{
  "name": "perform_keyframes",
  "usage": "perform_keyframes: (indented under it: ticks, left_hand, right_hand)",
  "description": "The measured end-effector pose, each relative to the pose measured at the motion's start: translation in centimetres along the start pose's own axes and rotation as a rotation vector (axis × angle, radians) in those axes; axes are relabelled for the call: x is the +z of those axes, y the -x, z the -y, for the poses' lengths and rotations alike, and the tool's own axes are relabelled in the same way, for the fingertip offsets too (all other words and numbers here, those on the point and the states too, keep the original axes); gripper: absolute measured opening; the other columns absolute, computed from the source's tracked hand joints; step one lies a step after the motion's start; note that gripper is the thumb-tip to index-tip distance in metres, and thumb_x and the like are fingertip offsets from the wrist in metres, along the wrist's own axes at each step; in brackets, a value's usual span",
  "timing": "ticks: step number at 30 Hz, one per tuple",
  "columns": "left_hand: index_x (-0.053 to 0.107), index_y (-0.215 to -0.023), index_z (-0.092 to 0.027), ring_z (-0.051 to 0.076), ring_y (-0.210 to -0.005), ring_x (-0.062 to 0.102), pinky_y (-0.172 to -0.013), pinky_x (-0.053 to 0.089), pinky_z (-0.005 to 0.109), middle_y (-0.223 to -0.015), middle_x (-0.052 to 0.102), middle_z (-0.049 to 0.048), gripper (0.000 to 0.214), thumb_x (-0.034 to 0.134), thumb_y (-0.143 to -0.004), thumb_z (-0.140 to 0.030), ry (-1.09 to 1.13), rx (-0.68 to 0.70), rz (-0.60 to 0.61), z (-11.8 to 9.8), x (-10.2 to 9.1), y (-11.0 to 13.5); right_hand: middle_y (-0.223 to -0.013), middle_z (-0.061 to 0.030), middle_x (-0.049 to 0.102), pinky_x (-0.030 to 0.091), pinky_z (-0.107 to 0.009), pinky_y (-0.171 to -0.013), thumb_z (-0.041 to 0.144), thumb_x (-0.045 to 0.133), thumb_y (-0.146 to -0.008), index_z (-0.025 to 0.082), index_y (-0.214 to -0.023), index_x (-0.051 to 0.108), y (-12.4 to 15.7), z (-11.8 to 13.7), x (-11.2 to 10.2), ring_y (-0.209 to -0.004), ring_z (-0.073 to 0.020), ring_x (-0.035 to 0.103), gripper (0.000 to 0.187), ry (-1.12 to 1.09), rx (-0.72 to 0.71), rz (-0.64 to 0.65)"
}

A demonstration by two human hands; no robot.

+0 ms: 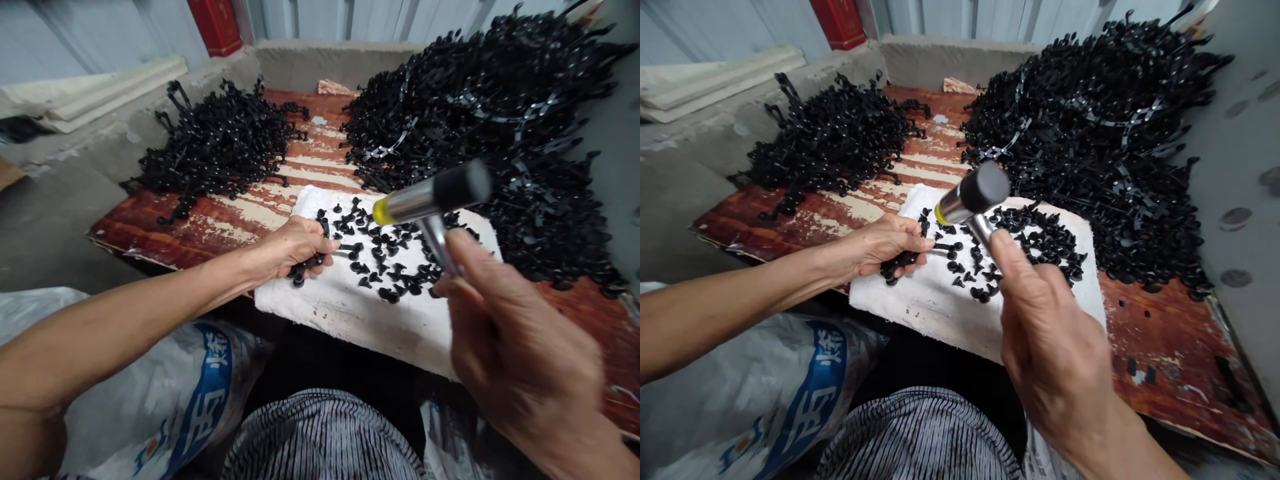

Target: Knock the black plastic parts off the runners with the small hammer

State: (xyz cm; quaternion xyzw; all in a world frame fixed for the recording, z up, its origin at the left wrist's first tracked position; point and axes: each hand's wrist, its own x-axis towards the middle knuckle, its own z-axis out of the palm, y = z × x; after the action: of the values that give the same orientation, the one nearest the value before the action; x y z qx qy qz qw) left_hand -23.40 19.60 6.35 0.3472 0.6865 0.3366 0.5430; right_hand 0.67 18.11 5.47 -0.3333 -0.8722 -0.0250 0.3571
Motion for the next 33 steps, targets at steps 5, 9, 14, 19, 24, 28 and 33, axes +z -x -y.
perform_keyframes:
  ticks: [5, 9, 14, 19, 24, 28, 33]
  left_hand:
    - [0.048, -0.060, -0.018, 0.007, -0.033, 0.048, -0.030, 0.028, 0.020, -0.051, 0.061, 0.0012, 0.031, 0.067, -0.083, -0.015, -0.021, 0.034, 0.001, 0.4, 0.0, -0.3]
    - [0.048, -0.060, -0.018, 0.007, -0.034, 0.049, -0.030, 0.029, 0.019, -0.051, 0.062, 0.0012, 0.030, 0.066, -0.084, -0.014, -0.024, 0.029, 0.012, 0.6, -0.1, -0.3]
    - [0.048, -0.061, -0.018, 0.008, -0.035, 0.050, -0.030, 0.030, 0.020, -0.052, 0.062, 0.0008, 0.029, 0.066, -0.083, -0.017, -0.057, 0.050, 0.011, 0.7, -0.3, -0.7]
    - [0.047, -0.060, -0.018, 0.007, -0.034, 0.047, -0.030, 0.028, 0.020, -0.052, 0.061, 0.0001, 0.030, 0.063, -0.085, -0.015, -0.053, 0.030, 0.012, 0.6, 0.4, 0.0]
    - [0.048, -0.062, -0.018, 0.008, -0.038, 0.048, -0.035, 0.031, 0.021, -0.055, 0.061, 0.0002, 0.027, 0.062, -0.085, -0.016, -0.162, 0.074, -0.049, -2.2, -2.1, -0.1]
    - [0.055, -0.069, -0.014, 0.013, -0.062, 0.059, -0.054, 0.041, 0.022, -0.065, 0.062, 0.0016, 0.018, 0.066, -0.081, -0.021, -0.542, 0.399, -0.526, -8.8, -9.9, -2.6]
    - [0.057, -0.100, -0.009, 0.024, -0.115, 0.052, -0.098, 0.040, 0.032, -0.106, 0.063, 0.0088, 0.016, 0.054, -0.088, -0.017, -0.752, 0.624, -1.054, -14.2, -13.0, -6.7]
  right_hand:
    - [-0.083, -0.0048, 0.065, 0.043, -0.025, -0.042, 0.008, 0.043, -0.091, 0.021, -0.145, 0.046, 0.0, -0.6, 0.5, -0.052, -0.0143, 0.055, 0.056, -0.036, -0.067, 0.180]
    - [-0.083, -0.0032, 0.065, 0.048, -0.023, -0.048, 0.005, 0.046, -0.090, 0.028, -0.152, 0.037, -0.2, -0.5, 0.5, -0.055, -0.0138, 0.057, 0.067, -0.052, -0.021, -0.001]
    - [-0.085, -0.0043, 0.065, 0.047, -0.023, -0.044, 0.007, 0.046, -0.089, 0.026, -0.152, 0.037, 0.6, -1.2, 1.1, -0.053, -0.0138, 0.057, 0.066, -0.061, -0.034, 0.149]
    - [-0.085, -0.0043, 0.068, 0.046, -0.024, -0.043, 0.009, 0.044, -0.090, 0.028, -0.145, 0.048, 0.9, -1.4, 1.7, -0.055, -0.0149, 0.060, 0.058, -0.073, 0.006, 0.195]
    - [-0.078, -0.0037, 0.066, 0.050, -0.025, -0.049, 0.035, 0.055, -0.091, 0.025, -0.128, 0.063, 0.3, -1.0, 0.8, -0.058, -0.0146, 0.061, 0.039, -0.525, 0.508, 0.053]
    - [-0.064, 0.0029, 0.057, 0.035, -0.021, -0.031, 0.058, 0.073, -0.073, 0.028, -0.121, 0.063, 1.2, -1.2, -0.1, -0.040, -0.0092, 0.043, 0.057, -0.991, 1.072, 0.010]
    - [-0.066, 0.0040, 0.057, 0.034, -0.019, -0.035, 0.054, 0.081, -0.066, 0.031, -0.121, 0.060, 2.1, -1.0, -0.2, -0.042, -0.0080, 0.042, 0.062, -1.169, 1.275, -0.113]
